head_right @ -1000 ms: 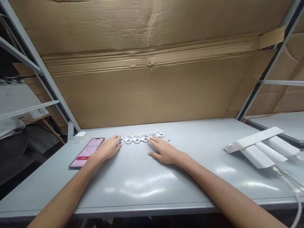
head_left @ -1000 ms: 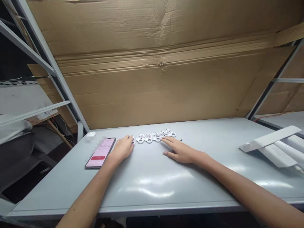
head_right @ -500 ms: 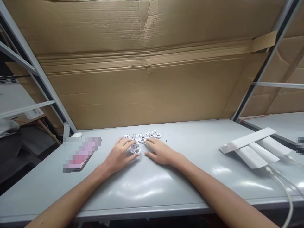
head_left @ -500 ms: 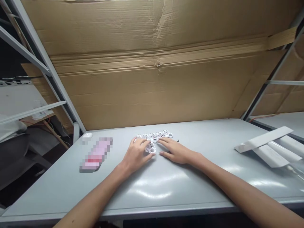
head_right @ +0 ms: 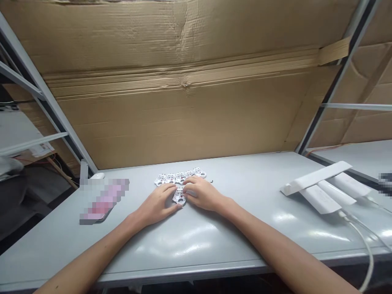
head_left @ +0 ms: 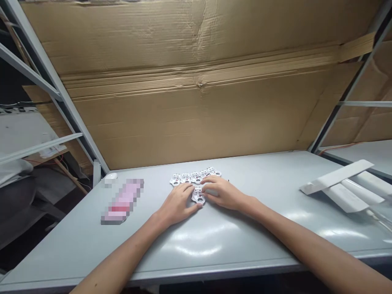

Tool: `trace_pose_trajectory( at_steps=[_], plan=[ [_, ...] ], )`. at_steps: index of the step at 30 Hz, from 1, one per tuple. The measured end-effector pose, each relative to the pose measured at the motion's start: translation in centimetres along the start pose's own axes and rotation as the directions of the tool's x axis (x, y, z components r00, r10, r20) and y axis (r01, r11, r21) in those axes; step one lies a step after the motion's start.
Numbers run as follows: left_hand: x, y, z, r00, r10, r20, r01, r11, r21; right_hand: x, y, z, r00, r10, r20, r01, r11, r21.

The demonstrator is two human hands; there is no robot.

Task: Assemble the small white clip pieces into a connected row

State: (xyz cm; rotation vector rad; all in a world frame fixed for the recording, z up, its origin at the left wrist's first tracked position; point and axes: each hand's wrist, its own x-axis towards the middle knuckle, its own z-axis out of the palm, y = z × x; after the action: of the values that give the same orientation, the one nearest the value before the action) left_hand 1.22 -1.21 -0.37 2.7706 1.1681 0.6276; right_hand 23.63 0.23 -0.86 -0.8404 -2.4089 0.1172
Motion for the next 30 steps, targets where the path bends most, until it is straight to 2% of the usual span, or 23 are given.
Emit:
trace_pose_trajectory(
  at_steps=[7,12,15,17,19,22,24,27,30],
  plan=[
    [0.2,0.5,0.0,1.000,-0.006,0.016,0.007,0.999,-0.044,0.1,0.0,1.0,0.998,-0.054,-0.029,0.055,0.998,0.030],
    [0.4,0.9,-0.2,0.996,-0.084,0.033,0.084,0.996,0.000,0.1,0.0,1.2,0.997,-0.067,-0.028,0.066,0.997,-0.033],
    [0.4,1.0,-0.3,0.993,-0.113,0.028,0.112,0.994,0.017,0.1,-0.1,1.2,0.996,-0.068,-0.051,0.069,0.997,0.018],
    [0.3,1.0,-0.3,0.993,-0.113,0.025,0.113,0.993,0.021,0.1,-0.1,1.1,0.995,-0.013,-0.101,0.025,0.992,0.121],
    [0.2,1.0,-0.3,0.994,-0.107,0.022,0.106,0.994,0.022,0.2,-0.1,0.7,0.977,0.123,-0.173,-0.073,0.960,0.271],
    [0.1,0.9,-0.4,0.996,-0.085,0.024,0.085,0.996,0.012,0.5,0.2,-0.1,0.899,0.388,-0.205,-0.224,0.807,0.547],
    [0.0,0.8,-0.5,0.997,-0.065,0.031,0.065,0.998,-0.003,0.7,0.6,-0.6,0.829,0.540,-0.149,-0.280,0.630,0.724],
    [-0.1,0.7,-0.6,0.998,-0.038,0.047,0.039,0.999,-0.016,0.7,1.0,-1.1,0.714,0.699,0.045,-0.333,0.282,0.900],
    [-0.2,0.4,-0.4,0.998,-0.019,0.052,0.020,1.000,-0.014,0.6,1.1,-1.0,0.648,0.710,0.275,-0.369,-0.023,0.929]
  ],
)
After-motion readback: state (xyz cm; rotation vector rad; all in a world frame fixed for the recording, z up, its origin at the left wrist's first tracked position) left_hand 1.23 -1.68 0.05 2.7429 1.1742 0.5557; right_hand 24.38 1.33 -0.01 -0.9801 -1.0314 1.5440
